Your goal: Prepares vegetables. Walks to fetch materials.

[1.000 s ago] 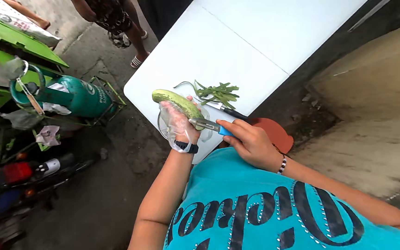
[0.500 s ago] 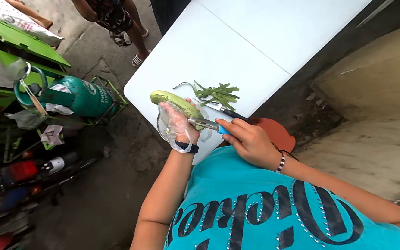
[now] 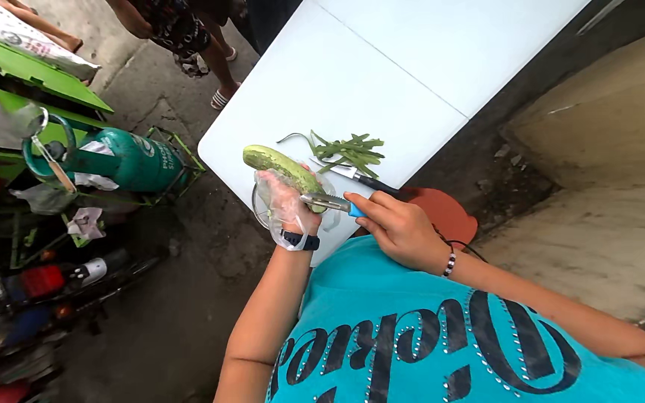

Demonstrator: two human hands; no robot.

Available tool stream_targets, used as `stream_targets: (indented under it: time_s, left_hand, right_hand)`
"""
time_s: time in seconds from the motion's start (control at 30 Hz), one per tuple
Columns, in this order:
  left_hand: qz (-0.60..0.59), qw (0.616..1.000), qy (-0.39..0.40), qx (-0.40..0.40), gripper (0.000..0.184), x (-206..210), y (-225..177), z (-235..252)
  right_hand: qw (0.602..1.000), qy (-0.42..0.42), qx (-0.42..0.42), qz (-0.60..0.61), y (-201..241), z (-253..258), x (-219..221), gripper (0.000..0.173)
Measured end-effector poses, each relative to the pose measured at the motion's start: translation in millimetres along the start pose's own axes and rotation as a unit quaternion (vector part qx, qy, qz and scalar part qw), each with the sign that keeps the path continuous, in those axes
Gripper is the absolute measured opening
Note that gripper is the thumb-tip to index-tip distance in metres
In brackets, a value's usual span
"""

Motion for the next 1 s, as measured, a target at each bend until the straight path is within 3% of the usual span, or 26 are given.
stream_targets:
  time_s: [0.1,0.27,1.0]
  left_hand:
    - [0.018,0.999,-0.029,-0.006,0.072,0.6,0.4,-2.0]
    - [0.021,1.0,0.01,0.004,0.077,-0.5,2.0,-0.1]
    - [0.003,1.0,-0.031,-0.001,0.079,8.5,2.6,-2.2]
  right_hand:
    - [1.0,0.004,0.002,0.0,-0.1,-0.2,0.0,0.042]
    - [1.0,0.004,-0.002,0.001,-1.2,-1.4,0.6,0.041]
    - [1.0,-0.009,-0.01,-0.019,-4.0,2.3,-3.6,0.041]
Point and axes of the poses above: each hand's wrist, its own z-axis towards the middle knuckle, its own x-axis out of the palm, y = z × x, the point moved 5 cm from there along z, towards the middle knuckle, and after that the axes turned 4 degrees about z, right-handed, at the moved point
